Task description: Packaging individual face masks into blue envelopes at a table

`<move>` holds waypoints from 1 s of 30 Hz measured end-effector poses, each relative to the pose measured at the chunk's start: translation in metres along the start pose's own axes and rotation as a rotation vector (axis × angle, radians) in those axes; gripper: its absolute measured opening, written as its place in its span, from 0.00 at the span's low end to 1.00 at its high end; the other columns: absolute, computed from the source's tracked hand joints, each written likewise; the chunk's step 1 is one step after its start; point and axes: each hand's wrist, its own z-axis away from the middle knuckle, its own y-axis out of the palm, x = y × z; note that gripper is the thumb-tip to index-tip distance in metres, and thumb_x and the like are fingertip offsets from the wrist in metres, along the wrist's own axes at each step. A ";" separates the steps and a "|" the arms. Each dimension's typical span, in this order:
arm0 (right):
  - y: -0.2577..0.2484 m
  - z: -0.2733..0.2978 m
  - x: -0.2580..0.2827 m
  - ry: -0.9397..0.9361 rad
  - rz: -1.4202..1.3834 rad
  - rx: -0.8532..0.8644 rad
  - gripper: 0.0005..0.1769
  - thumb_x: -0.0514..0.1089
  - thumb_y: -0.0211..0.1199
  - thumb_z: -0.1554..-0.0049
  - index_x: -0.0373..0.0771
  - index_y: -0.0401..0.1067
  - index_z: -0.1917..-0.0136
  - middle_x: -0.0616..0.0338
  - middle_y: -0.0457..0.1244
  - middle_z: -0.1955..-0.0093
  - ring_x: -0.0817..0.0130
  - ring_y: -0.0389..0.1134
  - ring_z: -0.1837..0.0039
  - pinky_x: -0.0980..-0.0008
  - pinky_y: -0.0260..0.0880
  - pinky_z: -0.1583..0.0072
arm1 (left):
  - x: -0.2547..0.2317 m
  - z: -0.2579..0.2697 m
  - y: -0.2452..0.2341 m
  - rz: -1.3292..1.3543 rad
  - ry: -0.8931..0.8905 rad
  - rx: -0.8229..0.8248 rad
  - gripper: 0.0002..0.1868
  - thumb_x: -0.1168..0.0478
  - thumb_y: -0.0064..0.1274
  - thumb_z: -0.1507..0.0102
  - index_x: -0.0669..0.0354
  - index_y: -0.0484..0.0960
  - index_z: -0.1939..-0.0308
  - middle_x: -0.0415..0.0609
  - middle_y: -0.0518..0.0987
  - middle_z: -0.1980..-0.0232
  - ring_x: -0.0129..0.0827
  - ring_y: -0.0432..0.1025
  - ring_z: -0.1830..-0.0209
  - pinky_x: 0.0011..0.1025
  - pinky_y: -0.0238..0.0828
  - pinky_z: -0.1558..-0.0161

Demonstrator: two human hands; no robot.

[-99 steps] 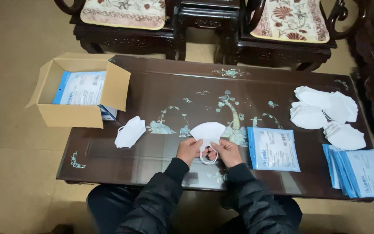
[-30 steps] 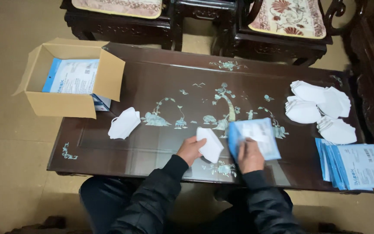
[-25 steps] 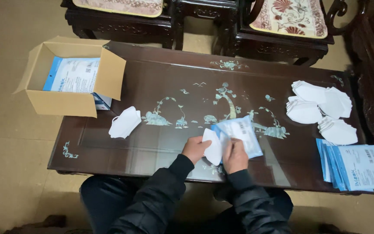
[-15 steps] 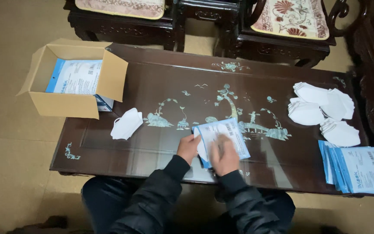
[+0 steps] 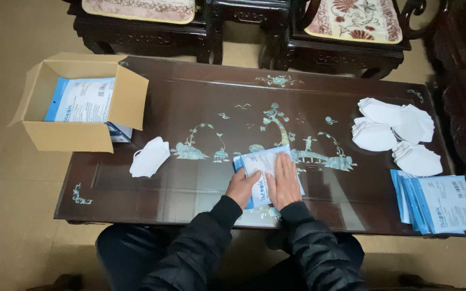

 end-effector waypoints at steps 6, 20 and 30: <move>0.006 0.002 -0.005 -0.110 0.080 -0.038 0.35 0.54 0.46 0.32 0.36 0.49 0.18 0.44 0.43 0.15 0.47 0.40 0.15 0.50 0.35 0.19 | 0.010 -0.003 -0.004 -0.316 0.004 -0.106 0.25 0.48 0.59 0.33 0.60 0.77 0.39 0.57 0.80 0.41 0.54 0.73 0.37 0.51 0.71 0.40; 0.008 0.002 -0.003 -0.119 0.120 -0.032 0.34 0.57 0.43 0.31 0.39 0.52 0.19 0.48 0.45 0.15 0.50 0.42 0.15 0.53 0.37 0.18 | -0.004 0.010 0.007 -0.375 0.060 -0.186 0.24 0.49 0.57 0.34 0.65 0.76 0.43 0.63 0.76 0.42 0.55 0.69 0.35 0.48 0.67 0.40; 0.012 0.005 -0.009 -0.107 0.159 0.014 0.33 0.58 0.41 0.31 0.41 0.52 0.19 0.48 0.45 0.15 0.51 0.42 0.15 0.53 0.36 0.18 | -0.013 0.013 0.011 -0.325 -0.038 -0.120 0.33 0.46 0.52 0.30 0.62 0.68 0.27 0.58 0.71 0.28 0.51 0.61 0.25 0.50 0.60 0.28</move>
